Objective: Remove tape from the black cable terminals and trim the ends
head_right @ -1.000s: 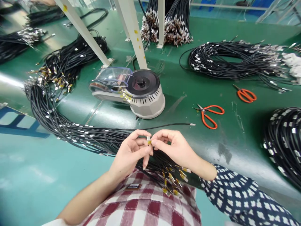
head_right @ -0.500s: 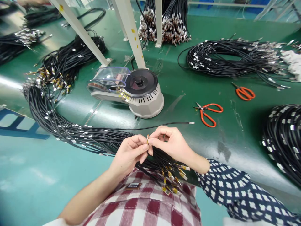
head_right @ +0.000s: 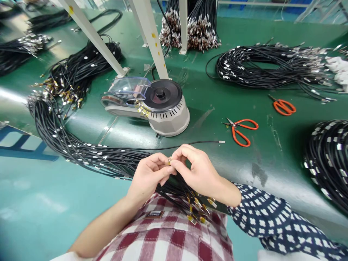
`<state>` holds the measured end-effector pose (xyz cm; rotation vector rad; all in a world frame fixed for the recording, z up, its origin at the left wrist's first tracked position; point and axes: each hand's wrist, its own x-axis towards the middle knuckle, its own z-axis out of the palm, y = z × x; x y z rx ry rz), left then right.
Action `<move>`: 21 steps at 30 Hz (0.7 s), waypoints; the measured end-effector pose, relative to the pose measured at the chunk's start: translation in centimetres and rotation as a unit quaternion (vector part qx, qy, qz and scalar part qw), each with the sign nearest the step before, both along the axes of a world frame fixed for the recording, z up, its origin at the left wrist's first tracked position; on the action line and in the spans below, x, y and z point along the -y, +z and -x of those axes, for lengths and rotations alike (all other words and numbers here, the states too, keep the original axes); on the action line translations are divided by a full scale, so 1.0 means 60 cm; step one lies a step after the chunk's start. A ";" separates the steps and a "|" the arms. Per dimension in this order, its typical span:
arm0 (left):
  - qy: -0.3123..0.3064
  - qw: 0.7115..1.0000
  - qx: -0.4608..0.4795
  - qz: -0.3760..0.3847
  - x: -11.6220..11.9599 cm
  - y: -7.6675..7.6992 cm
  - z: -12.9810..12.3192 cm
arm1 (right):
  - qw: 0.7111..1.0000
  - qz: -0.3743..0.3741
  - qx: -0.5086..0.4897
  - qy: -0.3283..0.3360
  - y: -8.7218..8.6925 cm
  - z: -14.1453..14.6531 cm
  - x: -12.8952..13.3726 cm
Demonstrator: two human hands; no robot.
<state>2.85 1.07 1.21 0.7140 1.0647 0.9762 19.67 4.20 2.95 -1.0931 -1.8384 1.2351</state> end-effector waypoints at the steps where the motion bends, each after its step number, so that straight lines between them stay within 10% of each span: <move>1: -0.002 1.000 -0.006 -0.003 0.001 0.000 0.001 | 1.000 -0.019 0.004 0.009 0.000 -0.001 0.001; 16: -0.049 0.999 0.015 -0.005 0.003 0.005 0.014 | 0.985 0.098 -0.109 0.096 -0.010 -0.005 -0.042; 21: -0.125 0.990 0.063 0.016 -0.010 -0.003 0.026 | 0.970 0.036 -0.138 0.198 -0.018 -0.011 -0.073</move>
